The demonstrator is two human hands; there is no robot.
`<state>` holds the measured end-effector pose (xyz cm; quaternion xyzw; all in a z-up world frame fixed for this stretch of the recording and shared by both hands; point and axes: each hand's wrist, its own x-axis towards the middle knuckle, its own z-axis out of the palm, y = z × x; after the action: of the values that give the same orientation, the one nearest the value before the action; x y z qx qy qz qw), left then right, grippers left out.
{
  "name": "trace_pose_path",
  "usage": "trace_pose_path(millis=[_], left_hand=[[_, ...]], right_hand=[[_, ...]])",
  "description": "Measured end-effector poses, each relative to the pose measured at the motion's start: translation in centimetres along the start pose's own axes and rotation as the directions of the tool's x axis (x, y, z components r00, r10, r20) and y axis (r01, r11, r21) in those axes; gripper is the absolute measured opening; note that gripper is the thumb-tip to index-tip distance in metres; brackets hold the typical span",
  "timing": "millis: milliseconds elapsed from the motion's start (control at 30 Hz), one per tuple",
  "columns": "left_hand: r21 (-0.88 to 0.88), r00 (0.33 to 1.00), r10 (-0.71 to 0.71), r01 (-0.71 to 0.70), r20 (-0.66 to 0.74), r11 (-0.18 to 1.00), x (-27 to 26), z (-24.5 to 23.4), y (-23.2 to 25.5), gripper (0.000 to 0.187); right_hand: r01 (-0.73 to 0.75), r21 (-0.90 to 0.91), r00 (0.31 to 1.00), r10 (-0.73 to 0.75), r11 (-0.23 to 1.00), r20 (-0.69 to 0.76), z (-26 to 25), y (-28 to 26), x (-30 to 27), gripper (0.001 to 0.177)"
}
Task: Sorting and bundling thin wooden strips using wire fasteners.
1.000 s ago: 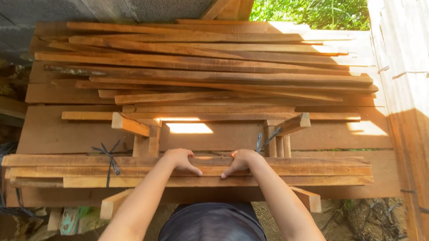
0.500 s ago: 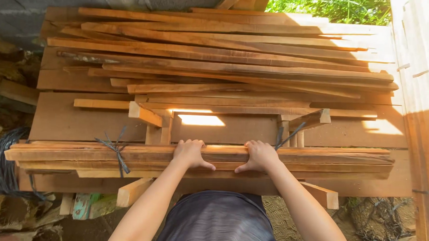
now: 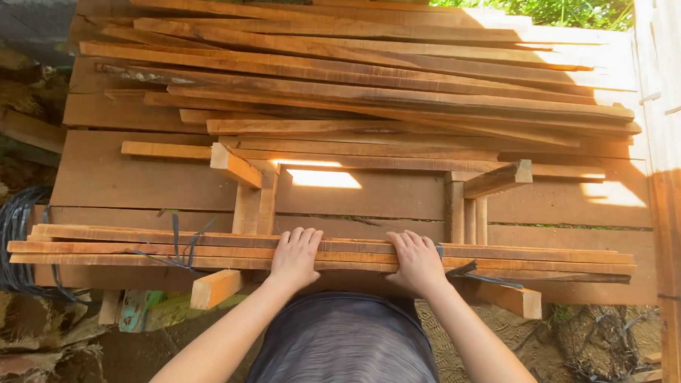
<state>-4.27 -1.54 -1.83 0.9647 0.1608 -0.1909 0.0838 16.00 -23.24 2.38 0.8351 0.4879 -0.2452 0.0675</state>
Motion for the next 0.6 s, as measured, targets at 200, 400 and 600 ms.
trace_pose_path(millis=[200, 400, 600], left_hand=[[0.022, 0.969, 0.055, -0.051, -0.24, 0.998, 0.6, 3.1, -1.1, 0.071], [0.073, 0.992, 0.026, -0.017, -0.126, 0.997, 0.6, 2.3, -0.3, 0.069], [-0.274, 0.886, -0.051, 0.196, 0.462, 0.942, 3.7, -10.9, 3.2, 0.086]], right_hand=[[0.134, -0.035, 0.98, -0.138, 0.99, -0.144, 3.4, 1.4, 1.9, 0.072], [0.108, -0.077, 0.981, -0.119, 0.991, -0.15, 2.7, 1.1, 1.5, 0.074], [0.353, 0.382, 0.774, -0.038, 0.854, -0.632, 1.1, -0.4, -2.9, 0.047]])
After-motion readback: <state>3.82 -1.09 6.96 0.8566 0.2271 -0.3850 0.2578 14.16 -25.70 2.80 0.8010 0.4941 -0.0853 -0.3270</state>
